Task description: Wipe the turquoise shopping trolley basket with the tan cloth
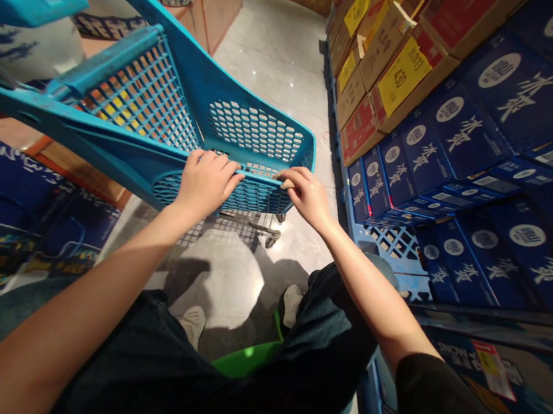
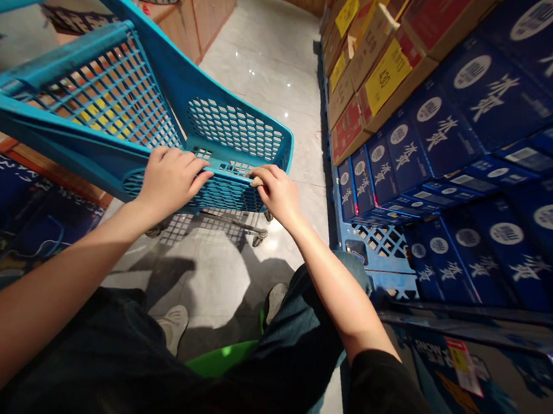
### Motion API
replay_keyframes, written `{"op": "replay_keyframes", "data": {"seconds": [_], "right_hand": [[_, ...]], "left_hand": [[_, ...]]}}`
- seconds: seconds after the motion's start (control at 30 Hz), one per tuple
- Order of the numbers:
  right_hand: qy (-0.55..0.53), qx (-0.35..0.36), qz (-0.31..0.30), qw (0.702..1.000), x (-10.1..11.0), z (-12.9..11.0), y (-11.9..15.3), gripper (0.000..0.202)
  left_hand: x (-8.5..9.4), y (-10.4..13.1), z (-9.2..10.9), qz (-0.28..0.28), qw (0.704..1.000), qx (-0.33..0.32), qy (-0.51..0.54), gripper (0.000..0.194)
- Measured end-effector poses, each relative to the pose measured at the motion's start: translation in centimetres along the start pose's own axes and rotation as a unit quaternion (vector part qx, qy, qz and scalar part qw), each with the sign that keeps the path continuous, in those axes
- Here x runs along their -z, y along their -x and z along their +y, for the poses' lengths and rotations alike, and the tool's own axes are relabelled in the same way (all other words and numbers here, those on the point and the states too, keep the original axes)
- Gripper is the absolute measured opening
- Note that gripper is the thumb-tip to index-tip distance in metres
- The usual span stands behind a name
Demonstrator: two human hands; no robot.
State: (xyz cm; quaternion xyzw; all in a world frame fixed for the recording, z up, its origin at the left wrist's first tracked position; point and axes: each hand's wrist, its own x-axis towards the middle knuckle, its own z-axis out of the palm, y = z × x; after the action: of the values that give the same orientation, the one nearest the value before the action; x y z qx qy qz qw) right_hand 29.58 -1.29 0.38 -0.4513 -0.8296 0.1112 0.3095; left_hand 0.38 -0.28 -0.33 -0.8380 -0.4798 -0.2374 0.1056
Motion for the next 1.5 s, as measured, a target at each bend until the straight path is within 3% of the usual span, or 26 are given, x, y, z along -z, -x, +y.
{"op": "replay_keyframes", "data": {"seconds": [0.23, 0.4, 0.47, 0.7, 0.93, 1.13, 1.23, 1.4, 1.5], "right_hand": [[-0.008, 0.086, -0.007, 0.996, -1.5, -0.5, 0.5, 0.050], [0.053, -0.019, -0.034, 0.998, 0.6, 0.1, -0.1, 0.037], [0.060, -0.024, -0.034, 0.997, 0.7, 0.2, -0.1, 0.034], [0.023, 0.101, -0.005, 0.995, -1.4, -0.2, 0.4, 0.049], [0.074, -0.039, -0.036, 0.996, 1.0, 0.4, -0.1, 0.032], [0.044, 0.054, -0.009, 0.998, -1.7, -1.0, 0.4, 0.042], [0.050, 0.085, -0.014, 0.995, -2.0, -1.3, 0.3, 0.046], [0.090, -0.010, -0.046, 0.995, 0.3, -0.3, -0.3, 0.043], [0.087, -0.024, -0.041, 0.995, 0.3, 0.0, -0.3, 0.040]], "left_hand": [[0.1, 0.0, 0.1, -0.007, 0.999, 0.016, 0.029, 0.035], [0.1, 0.0, 0.1, -0.010, 1.000, 0.013, 0.013, 0.037], [0.0, -0.1, 0.1, -0.007, 1.000, 0.011, 0.010, 0.037], [-0.1, -0.1, 0.1, -0.003, 1.000, 0.009, 0.009, 0.037], [-0.1, 0.0, 0.0, 0.004, 1.000, 0.007, 0.015, 0.032], [-0.1, -0.2, 0.1, -0.006, 1.000, 0.014, 0.024, 0.037], [0.1, -0.2, 0.1, -0.017, 0.999, 0.018, 0.024, 0.038], [0.1, -0.1, 0.0, -0.002, 1.000, 0.007, 0.015, 0.035], [0.0, -0.2, 0.1, 0.005, 1.000, 0.006, 0.012, 0.032]]}}
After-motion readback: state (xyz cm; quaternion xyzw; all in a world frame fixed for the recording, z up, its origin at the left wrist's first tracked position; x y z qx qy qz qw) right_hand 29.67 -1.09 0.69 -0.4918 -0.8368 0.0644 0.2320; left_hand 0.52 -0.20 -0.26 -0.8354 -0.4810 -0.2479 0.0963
